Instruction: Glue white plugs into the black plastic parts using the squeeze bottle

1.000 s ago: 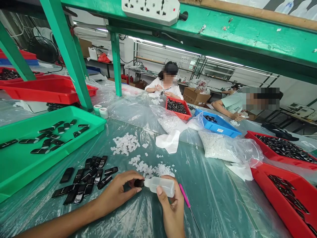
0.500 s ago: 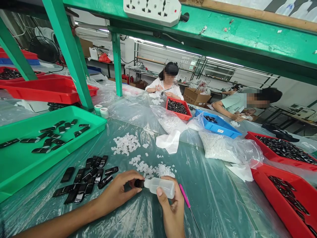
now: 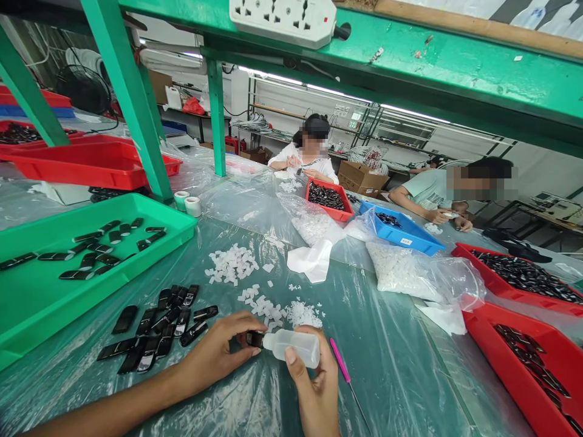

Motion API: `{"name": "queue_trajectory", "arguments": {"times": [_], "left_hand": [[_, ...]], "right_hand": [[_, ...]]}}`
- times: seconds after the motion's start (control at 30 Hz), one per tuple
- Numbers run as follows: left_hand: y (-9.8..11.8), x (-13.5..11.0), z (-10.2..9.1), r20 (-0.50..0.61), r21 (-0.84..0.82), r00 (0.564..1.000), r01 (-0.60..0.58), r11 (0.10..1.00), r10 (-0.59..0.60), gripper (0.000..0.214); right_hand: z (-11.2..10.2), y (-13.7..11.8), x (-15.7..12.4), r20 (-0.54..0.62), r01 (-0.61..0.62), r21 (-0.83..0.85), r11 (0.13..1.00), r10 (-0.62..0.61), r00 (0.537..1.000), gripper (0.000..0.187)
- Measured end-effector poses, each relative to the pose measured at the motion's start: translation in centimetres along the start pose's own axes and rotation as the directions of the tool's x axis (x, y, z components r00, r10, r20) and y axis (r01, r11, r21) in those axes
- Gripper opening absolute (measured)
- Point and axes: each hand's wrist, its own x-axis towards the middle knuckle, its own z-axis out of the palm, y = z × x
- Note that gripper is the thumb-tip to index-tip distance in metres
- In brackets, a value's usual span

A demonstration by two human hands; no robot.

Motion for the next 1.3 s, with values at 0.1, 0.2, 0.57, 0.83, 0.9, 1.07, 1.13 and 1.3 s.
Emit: {"name": "queue_trajectory", "arguments": {"times": [0.1,0.2,0.57,0.83,0.9,1.07,1.13,1.3], "left_hand": [[0.30,0.02,-0.13,0.031,-0.006,0.999,0.010,1.000,-0.010,0.027],[0.57,0.04,-0.18,0.025,-0.018,1.000,-0.002,1.000,0.003,0.021],[0.59,0.02,-0.18,0.064,-0.019,0.993,0.098,0.995,-0.097,0.024],[0.98,0.18,-0.57,0.079,-0.049,0.993,0.091,0.995,-0.087,0.029],[0.83,0.11,-0.48,0.074,-0.048,0.995,0.072,0.996,-0.069,0.029],[0.30,0.00,-0.25,0.039,-0.039,0.999,0.029,0.999,-0.027,0.025],[0.24,0.00,-0.24,0.035,-0.040,0.999,0.022,0.999,-0.021,0.024],[0.40,0.01,-0.30,0.037,-0.039,0.999,0.027,0.999,-0.026,0.022]], "right_hand": [[0.05,0.02,-0.03,-0.005,0.015,-0.001,1.000,-0.015,1.000,0.035],[0.07,-0.04,-0.04,-0.006,0.027,-0.009,1.000,-0.027,1.000,0.034],[-0.10,-0.17,0.04,-0.012,0.055,-0.047,0.997,-0.056,0.998,0.032],[-0.17,-0.25,0.10,0.024,0.031,-0.037,0.999,-0.030,0.999,0.031],[-0.11,-0.29,0.09,0.015,0.035,-0.040,0.999,-0.034,0.999,0.032],[-0.07,-0.44,0.07,-0.012,0.036,-0.064,0.997,-0.037,0.999,0.031],[-0.11,-0.46,0.07,-0.009,0.039,-0.070,0.997,-0.040,0.999,0.031],[-0.32,-0.18,0.11,-0.001,0.047,-0.057,0.997,-0.047,0.999,0.032]]}}
